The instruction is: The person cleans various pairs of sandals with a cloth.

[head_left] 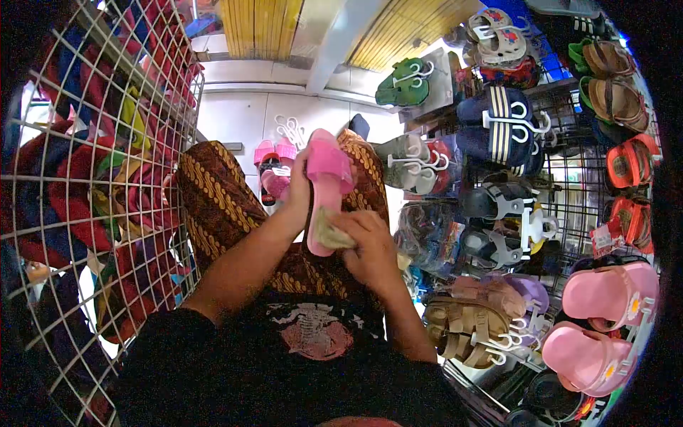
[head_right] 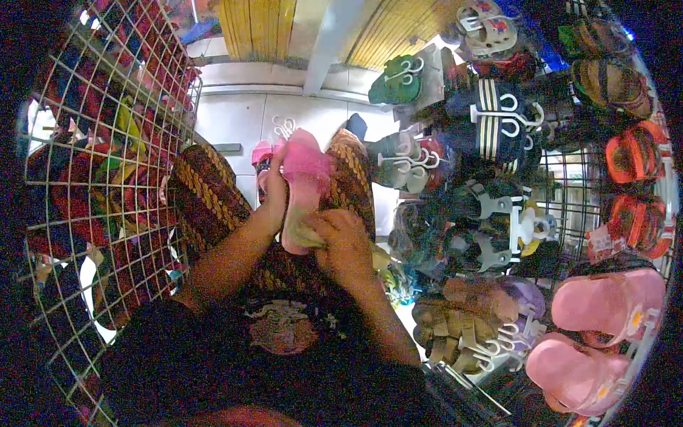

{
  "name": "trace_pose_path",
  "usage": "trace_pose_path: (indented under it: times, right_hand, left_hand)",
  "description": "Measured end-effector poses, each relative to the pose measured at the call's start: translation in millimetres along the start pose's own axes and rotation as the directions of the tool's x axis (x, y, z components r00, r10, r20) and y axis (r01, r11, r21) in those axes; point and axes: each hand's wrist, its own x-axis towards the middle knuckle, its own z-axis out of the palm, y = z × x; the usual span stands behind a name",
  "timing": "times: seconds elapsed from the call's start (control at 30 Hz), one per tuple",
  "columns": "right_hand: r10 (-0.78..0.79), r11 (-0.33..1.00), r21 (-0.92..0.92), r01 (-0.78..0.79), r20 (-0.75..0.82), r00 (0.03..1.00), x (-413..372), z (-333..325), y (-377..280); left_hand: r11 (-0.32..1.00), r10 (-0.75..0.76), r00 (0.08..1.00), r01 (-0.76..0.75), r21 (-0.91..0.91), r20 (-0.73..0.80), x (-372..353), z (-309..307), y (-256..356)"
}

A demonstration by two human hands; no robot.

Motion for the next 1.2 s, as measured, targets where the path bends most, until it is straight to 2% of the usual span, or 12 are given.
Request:
trace_pose_path:
  times: [0.07,0.17,0.27,0.4,0.5,0.6,0.73,0.77,0.87,0.9,1.03,1.2]
  right_hand:
    - [-0.034,0.998,0.047,0.030,0.084,0.996,1,-9,-4]
    - [0.003,0.999,-0.041,-0.009,-0.138,0.990,7,10,10]
    - [0.004,0.999,-0.031,-0.008,-0.154,0.988,7,10,8]
    - [0.046,0.999,-0.006,-0.047,-0.054,0.997,2,5,-9]
    - [0.046,0.994,-0.079,-0.070,-0.273,0.961,14,24,4]
    - [-0.024,0.998,-0.060,0.016,-0.133,0.991,8,16,-2]
    - [-0.009,0.997,-0.077,-0.002,-0.138,0.990,13,19,9]
    - [0.003,0.996,-0.083,-0.018,-0.177,0.984,15,25,15]
    - [-0.059,0.997,-0.050,0.054,-0.109,0.992,12,23,14]
    - [-0.087,0.996,-0.021,0.086,-0.055,0.995,7,23,11]
    - [-0.015,0.995,-0.096,0.001,-0.139,0.990,16,33,17]
    - [-0.079,0.993,-0.098,0.066,-0.130,0.988,12,22,5]
  left_hand:
    - [0.999,0.036,0.998,-0.037,0.027,0.042,1,-2,4]
    - [0.994,-0.008,1.000,0.006,0.110,0.016,5,-3,-3]
    - [0.983,-0.012,0.996,0.027,0.182,-0.083,-8,16,-8]
    - [1.000,-0.017,1.000,0.017,-0.005,-0.023,6,0,-8]
    - [0.969,0.013,0.997,0.005,0.247,-0.073,-5,14,-3]
    - [0.998,-0.063,0.998,0.063,-0.009,0.006,1,6,6]
    - [0.995,0.010,0.998,-0.004,0.101,-0.064,0,4,8]
    - [0.981,0.003,0.999,-0.011,0.192,0.041,0,-2,1]
    - [0.990,-0.005,0.994,0.020,0.143,-0.105,-2,6,4]
    - [0.996,-0.071,0.997,0.073,0.047,-0.038,2,-1,7]
    - [0.982,-0.081,0.995,0.089,0.167,-0.053,12,-22,-1]
    - [0.987,-0.119,0.993,0.120,0.107,-0.015,11,-25,-1]
